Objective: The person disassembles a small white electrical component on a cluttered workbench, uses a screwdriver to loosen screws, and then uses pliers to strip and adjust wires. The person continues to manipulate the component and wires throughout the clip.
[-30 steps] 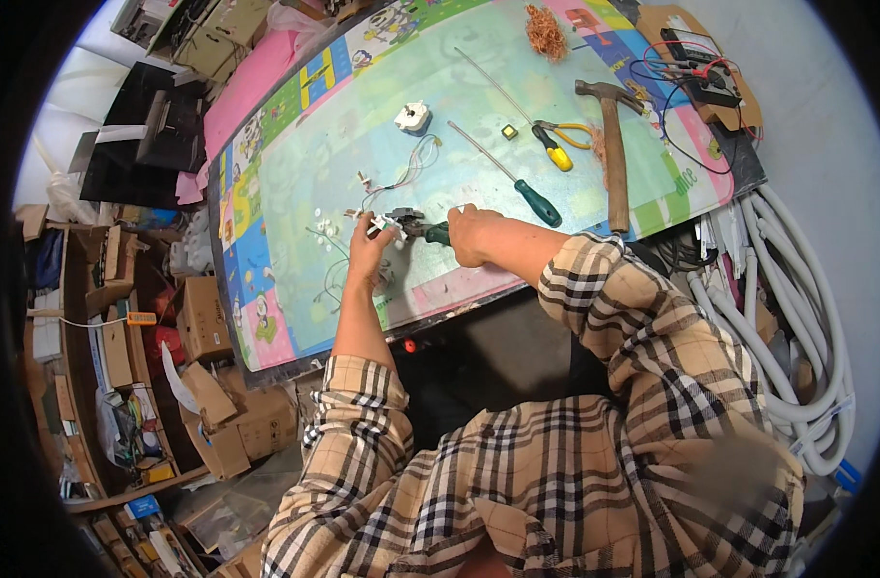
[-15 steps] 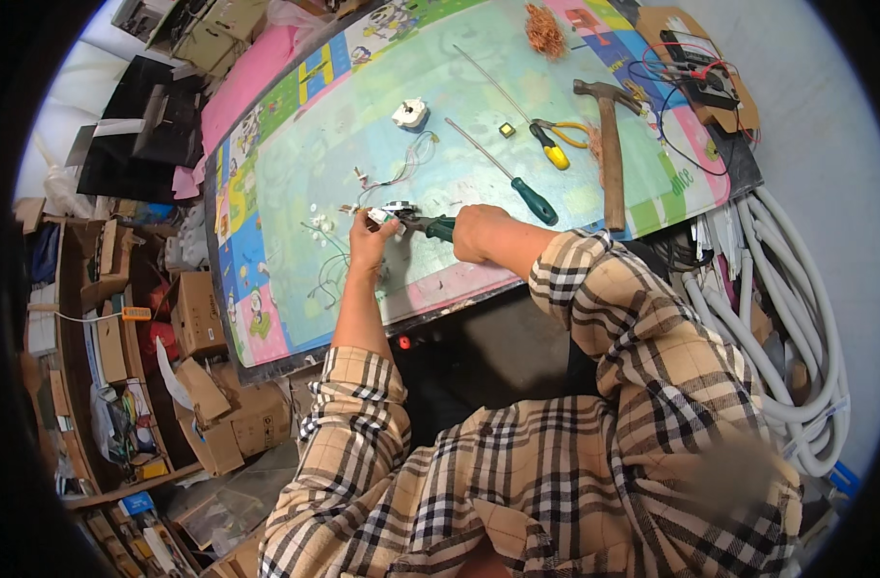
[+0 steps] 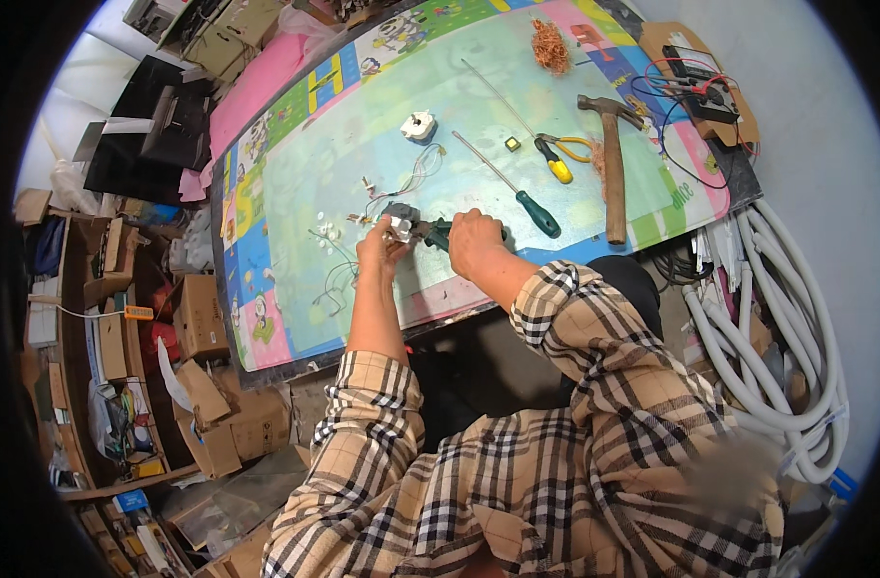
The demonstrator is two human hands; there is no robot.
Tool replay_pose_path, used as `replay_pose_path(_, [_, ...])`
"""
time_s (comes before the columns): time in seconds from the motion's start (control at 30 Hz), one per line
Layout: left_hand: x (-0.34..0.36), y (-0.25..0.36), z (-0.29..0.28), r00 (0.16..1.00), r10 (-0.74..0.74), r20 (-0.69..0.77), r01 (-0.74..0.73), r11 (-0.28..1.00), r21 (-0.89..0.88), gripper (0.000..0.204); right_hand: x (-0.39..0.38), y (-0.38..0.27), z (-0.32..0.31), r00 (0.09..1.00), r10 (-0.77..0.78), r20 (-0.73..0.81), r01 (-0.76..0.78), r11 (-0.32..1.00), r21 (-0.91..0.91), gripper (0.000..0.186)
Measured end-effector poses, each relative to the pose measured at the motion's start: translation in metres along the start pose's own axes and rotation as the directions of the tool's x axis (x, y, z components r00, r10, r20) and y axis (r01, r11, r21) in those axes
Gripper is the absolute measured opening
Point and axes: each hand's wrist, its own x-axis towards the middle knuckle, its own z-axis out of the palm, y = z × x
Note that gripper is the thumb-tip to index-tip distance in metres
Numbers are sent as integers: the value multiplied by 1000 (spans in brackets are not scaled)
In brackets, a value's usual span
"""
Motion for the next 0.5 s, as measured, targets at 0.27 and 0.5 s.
replay_pose_path(0.27, [9, 16, -28, 893, -399, 208, 449, 768, -457, 45, 7, -3, 1, 979, -122, -161, 92, 979, -184, 27])
replay_pose_path(0.5, [-9, 20, -11, 995, -7, 102, 25, 985, -171, 34, 11, -4, -22, 999, -50, 15, 51, 998, -47, 36])
